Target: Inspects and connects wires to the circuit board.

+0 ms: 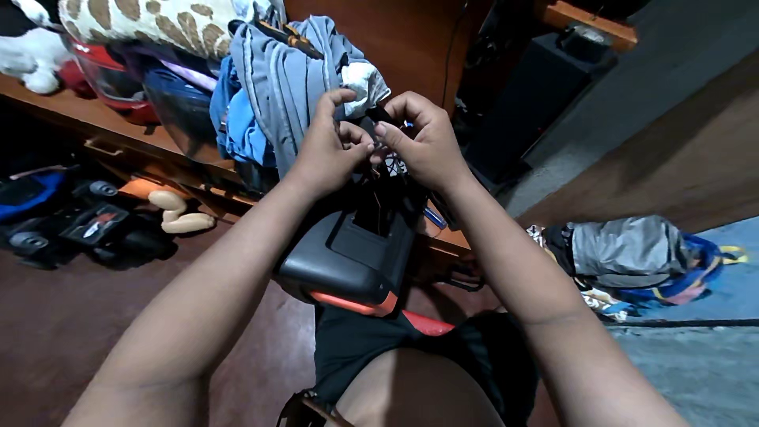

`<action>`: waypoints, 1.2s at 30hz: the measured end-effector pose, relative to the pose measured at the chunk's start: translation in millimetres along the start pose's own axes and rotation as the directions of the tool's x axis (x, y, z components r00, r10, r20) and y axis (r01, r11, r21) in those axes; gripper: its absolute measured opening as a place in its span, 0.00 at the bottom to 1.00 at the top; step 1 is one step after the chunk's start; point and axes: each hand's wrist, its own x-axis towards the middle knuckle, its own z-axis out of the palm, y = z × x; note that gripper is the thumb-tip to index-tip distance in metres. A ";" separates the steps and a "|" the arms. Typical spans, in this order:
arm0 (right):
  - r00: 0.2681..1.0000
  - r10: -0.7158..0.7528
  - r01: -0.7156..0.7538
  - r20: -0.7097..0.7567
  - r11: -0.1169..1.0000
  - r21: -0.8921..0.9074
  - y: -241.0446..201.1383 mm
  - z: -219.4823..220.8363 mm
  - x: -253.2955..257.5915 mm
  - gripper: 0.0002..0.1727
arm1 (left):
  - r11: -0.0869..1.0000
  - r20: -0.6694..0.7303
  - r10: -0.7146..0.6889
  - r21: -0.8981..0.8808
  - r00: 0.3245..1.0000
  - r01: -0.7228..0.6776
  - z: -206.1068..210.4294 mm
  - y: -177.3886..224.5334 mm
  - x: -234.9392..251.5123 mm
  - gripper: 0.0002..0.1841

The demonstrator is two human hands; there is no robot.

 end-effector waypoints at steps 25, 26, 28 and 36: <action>0.949 0.274 -0.314 -0.155 0.806 -0.502 9.5 20.3 -16.2 0.10 | 0.983 -0.040 -0.043 -0.180 0.998 0.035 0.1 1.4 -2.4 0.32; 0.950 0.267 -0.313 -0.164 0.806 -0.502 9.5 21.0 -16.9 0.09 | 0.984 -0.043 -0.045 -0.173 0.998 0.037 0.2 1.5 -2.4 0.32; 0.952 0.244 -0.306 -0.186 0.805 -0.508 9.6 22.1 -18.3 0.07 | 0.986 -0.040 -0.042 -0.164 0.998 0.035 -0.1 1.1 -2.4 0.32; 0.959 0.160 -0.253 -0.235 0.857 -0.449 15.9 26.1 -20.4 0.06 | 0.986 -0.042 -0.043 -0.165 0.998 0.035 1.0 3.1 -2.7 0.32</action>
